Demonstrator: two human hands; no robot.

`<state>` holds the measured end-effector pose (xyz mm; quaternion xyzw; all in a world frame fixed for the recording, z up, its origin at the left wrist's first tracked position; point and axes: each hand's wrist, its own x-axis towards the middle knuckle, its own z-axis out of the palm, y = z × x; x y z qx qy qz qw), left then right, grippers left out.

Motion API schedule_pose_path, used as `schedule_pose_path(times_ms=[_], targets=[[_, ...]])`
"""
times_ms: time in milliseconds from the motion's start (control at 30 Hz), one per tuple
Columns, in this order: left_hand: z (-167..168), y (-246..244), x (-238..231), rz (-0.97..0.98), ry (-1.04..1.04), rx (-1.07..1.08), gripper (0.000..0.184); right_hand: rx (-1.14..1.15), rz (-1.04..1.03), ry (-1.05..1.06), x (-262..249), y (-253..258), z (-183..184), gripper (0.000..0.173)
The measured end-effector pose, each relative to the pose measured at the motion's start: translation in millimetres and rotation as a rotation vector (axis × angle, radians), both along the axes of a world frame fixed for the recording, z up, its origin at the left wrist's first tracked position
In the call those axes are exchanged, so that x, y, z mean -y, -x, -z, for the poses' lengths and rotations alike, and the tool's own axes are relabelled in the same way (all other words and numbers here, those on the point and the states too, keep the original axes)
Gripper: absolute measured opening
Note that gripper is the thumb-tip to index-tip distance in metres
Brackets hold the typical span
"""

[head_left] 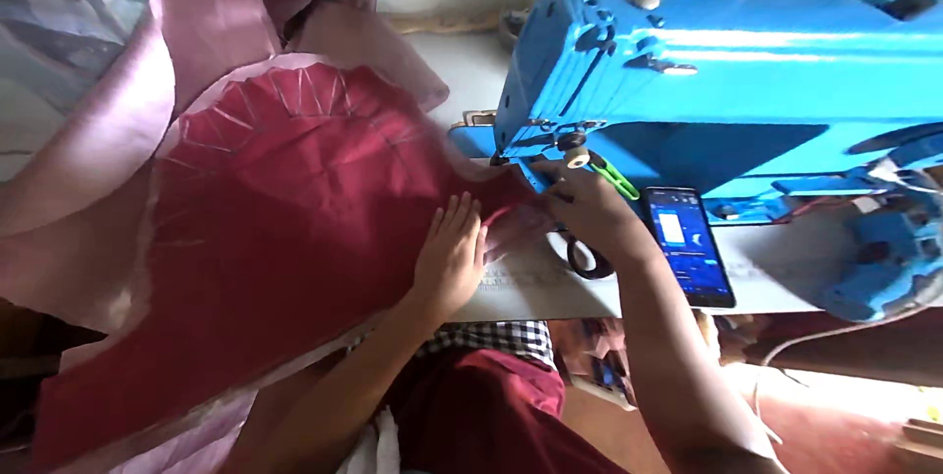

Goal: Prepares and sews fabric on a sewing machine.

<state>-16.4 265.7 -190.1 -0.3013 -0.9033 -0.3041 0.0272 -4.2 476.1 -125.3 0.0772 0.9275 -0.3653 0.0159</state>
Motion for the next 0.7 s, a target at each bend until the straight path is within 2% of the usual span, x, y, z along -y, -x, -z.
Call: schedule_pose_path(times_ms=[133,233,300,367,467,700], targets=[[-14.4,-1.3,4.3,-0.066,-0.198,0.164,0.044,0.018,0.028,0.059,1.0,0.6,-1.3,0.041],[-13.2,-1.1,5.5,-0.069,-0.246,0.166,0.043,0.012,0.041,0.083,1.5,-0.7,0.8,0.043],[-5.2,-0.3,4.8,-0.018,-0.178,0.082,0.044,-0.028,0.039,0.0,4.5,-2.5,1.2,0.039],[2.4,-0.1,3.7,0.033,-0.055,-0.006,0.047,-0.143,0.039,-0.145,9.6,-5.9,4.9,0.025],[2.3,-0.7,3.5,0.065,0.093,-0.003,0.057,-0.227,-0.005,-0.228,16.1,-11.1,10.7,0.012],[-7.9,-4.1,1.6,0.05,0.238,0.042,0.059,-0.168,0.004,-0.199,26.0,-7.7,26.1,0.013]])
